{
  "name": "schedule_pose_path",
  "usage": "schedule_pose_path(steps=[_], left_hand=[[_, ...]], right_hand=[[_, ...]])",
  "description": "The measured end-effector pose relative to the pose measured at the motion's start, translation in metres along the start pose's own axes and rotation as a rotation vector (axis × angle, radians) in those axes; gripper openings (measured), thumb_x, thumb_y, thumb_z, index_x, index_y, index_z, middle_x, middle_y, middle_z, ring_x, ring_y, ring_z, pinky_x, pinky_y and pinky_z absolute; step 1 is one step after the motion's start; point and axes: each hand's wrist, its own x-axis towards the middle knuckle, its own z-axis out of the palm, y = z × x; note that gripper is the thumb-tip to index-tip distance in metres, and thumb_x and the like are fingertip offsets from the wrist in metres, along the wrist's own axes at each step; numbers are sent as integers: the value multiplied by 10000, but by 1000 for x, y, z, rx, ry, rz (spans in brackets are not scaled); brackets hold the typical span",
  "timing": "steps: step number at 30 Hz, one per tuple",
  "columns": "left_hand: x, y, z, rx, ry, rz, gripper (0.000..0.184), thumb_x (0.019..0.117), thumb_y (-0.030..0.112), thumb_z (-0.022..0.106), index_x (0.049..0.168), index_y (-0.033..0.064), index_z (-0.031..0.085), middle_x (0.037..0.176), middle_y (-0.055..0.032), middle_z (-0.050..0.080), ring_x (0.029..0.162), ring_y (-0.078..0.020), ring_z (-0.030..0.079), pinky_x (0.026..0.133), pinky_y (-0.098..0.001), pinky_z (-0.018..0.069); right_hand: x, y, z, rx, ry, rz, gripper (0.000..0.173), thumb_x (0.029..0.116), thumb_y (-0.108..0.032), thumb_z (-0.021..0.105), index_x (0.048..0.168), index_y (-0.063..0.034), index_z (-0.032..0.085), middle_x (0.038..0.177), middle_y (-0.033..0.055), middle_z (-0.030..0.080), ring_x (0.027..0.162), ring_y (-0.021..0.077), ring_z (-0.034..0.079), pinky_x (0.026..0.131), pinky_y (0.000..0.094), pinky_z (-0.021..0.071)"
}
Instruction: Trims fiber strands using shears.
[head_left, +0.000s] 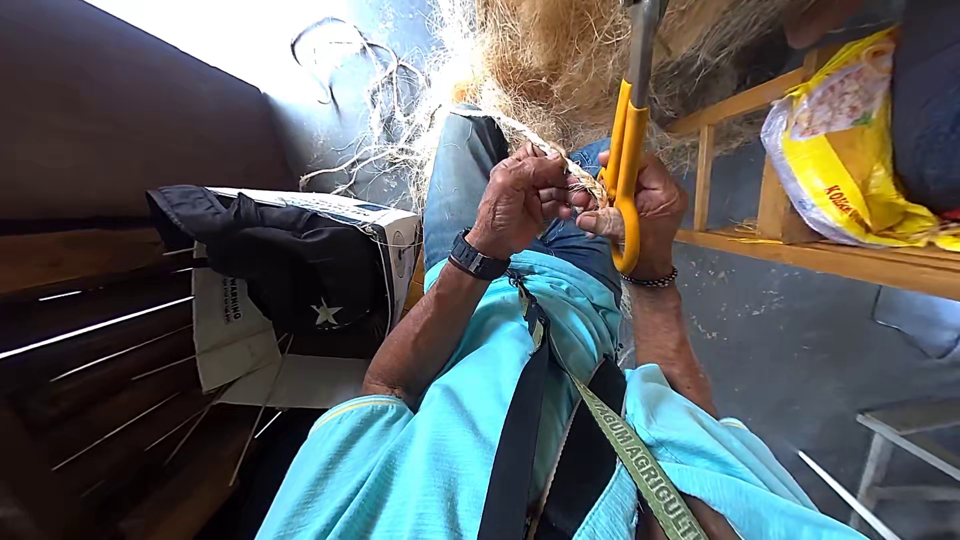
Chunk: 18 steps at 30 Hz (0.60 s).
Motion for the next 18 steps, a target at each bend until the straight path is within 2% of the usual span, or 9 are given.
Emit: schedule_pose_path(steps=[3, 6, 7, 10, 11, 13, 15, 17, 18], left_hand=[[4, 5, -11, 66, -42, 87, 181, 1040, 129, 413, 993, 86, 582, 828, -93, 719, 720, -177, 719, 631, -302, 607], [9, 13, -23, 134, -89, 171, 208, 1063, 124, 398, 1030, 68, 596, 919, -113, 733, 806, -192, 731, 686, -321, 613], [10, 16, -26, 144, -112, 186, 211, 1065, 123, 397, 1071, 64, 599, 981, -121, 737, 850, -198, 732, 710, -329, 614], [12, 19, -27, 162, -234, 197, 316, 1062, 151, 433, 1330, 39, 559, 1243, -133, 688, 1017, -210, 706, 796, -357, 610], [13, 18, -26, 157, -275, 196, 342, 1063, 177, 459, 1364, 45, 553, 1281, -128, 675, 1042, -207, 698, 805, -356, 608], [13, 12, -25, 109, -334, 195, 344, 1052, 222, 515, 1347, 63, 590, 1278, -133, 686, 1050, -212, 700, 806, -360, 607], [13, 6, -25, 35, -377, 198, 287, 1047, 241, 554, 1266, 77, 643, 1227, -154, 707, 1036, -227, 714, 812, -363, 608], [14, 3, -28, -14, -406, 209, 231, 1046, 227, 567, 1188, 81, 674, 1177, -163, 719, 1017, -237, 720, 821, -367, 607], [14, 3, -29, -28, -414, 213, 211, 1044, 220, 574, 1159, 83, 685, 1152, -158, 725, 1011, -235, 720, 833, -366, 605]], right_hand=[[-2, 2, -4, 25, 11, 41, 635, 701, -81, 876, 1271, -2, 607, 914, -3, 702, 694, 98, 670, 582, 291, 614], [-3, 0, -7, 81, 9, 55, 620, 714, -42, 866, 1273, 3, 601, 881, 12, 703, 654, 122, 673, 566, 312, 620], [-2, -1, -7, 81, 10, 68, 614, 717, -33, 860, 1272, -2, 600, 874, 6, 704, 648, 121, 676, 562, 311, 622], [0, -2, -4, 110, 14, 100, 608, 719, -25, 857, 1267, 5, 596, 858, 21, 700, 615, 130, 672, 519, 311, 617], [1, -2, -2, 111, 17, 113, 606, 721, -30, 858, 1267, 7, 597, 851, 25, 699, 600, 132, 667, 504, 310, 612], [3, -3, 2, 106, 13, 135, 596, 722, -38, 853, 1258, -5, 593, 837, 18, 713, 581, 128, 671, 494, 311, 611], [4, -3, 4, 138, 0, 148, 572, 739, -40, 854, 1248, -19, 595, 870, 13, 724, 617, 127, 690, 519, 312, 625], [4, -1, 4, 137, -14, 136, 579, 755, -101, 877, 1254, -15, 597, 923, 12, 734, 683, 129, 713, 584, 319, 645], [5, 1, 4, 110, -11, 127, 601, 755, -175, 894, 1256, -10, 604, 919, -3, 730, 696, 116, 707, 611, 313, 641]])
